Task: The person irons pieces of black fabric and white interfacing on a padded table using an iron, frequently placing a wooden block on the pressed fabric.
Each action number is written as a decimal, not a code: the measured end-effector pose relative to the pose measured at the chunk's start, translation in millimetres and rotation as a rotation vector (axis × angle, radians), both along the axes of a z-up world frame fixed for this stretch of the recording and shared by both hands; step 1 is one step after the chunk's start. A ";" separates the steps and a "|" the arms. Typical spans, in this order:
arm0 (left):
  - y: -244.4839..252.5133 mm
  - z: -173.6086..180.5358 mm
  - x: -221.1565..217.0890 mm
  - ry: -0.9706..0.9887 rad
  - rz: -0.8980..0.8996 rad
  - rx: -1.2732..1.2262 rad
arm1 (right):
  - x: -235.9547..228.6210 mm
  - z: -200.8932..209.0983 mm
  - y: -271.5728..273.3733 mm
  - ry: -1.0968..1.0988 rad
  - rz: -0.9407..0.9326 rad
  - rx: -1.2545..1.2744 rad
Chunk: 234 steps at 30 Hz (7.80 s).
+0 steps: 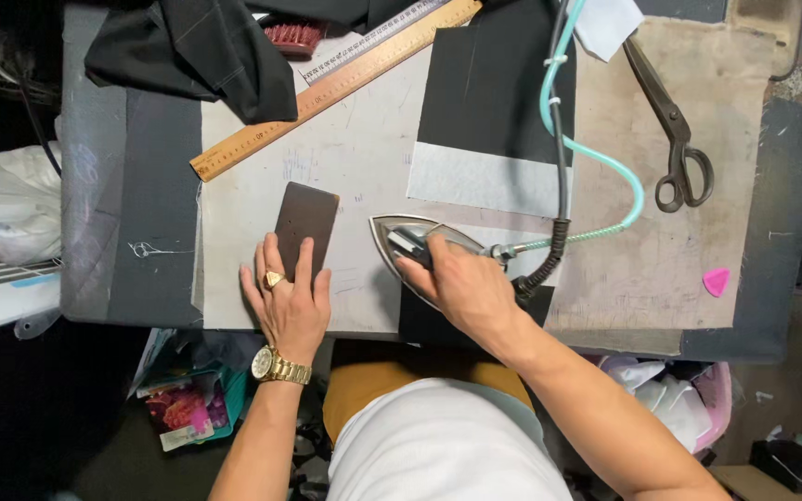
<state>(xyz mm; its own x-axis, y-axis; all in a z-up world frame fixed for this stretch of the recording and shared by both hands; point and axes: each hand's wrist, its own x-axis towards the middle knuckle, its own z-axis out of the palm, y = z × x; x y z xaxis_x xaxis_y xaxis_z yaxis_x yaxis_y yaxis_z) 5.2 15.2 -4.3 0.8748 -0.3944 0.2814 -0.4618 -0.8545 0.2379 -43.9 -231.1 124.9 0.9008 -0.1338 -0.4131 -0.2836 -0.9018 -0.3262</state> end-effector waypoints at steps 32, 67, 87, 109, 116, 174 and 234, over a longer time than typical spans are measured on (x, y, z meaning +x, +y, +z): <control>9.1 -21.4 24.4 -0.245 0.177 -0.073 | -98.2 5.9 -195.3 0.199 -0.222 -0.054; 9.3 -23.2 33.8 -0.465 0.142 -0.082 | 44.3 4.8 -56.1 -0.064 0.540 -0.179; 11.3 -30.7 32.8 -0.431 0.152 -0.109 | 48.2 10.0 -47.9 -0.055 0.501 -0.174; 12.2 -30.7 33.5 -0.423 0.142 -0.102 | 47.7 10.7 -48.1 -0.059 0.505 -0.179; 12.8 -31.2 32.8 -0.401 0.134 -0.104 | 48.4 11.2 -48.3 -0.080 0.500 -0.155; -63.1 -16.4 95.5 0.003 -0.754 -0.151 | -79.6 6.3 -70.3 -0.165 -0.182 -0.077; -0.9 -15.9 136.0 -0.207 -0.449 -0.201 | -12.4 -7.9 -23.2 -0.030 0.342 -0.079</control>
<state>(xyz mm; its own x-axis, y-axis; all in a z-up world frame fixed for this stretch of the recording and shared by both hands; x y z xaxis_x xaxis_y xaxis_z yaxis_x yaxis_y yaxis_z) 141.3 14.4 -20.2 0.5504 -0.6377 0.5390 -0.8263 -0.5088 0.2417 -56.2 -254.3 117.0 0.9104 0.1477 -0.3864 0.0482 -0.9656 -0.2555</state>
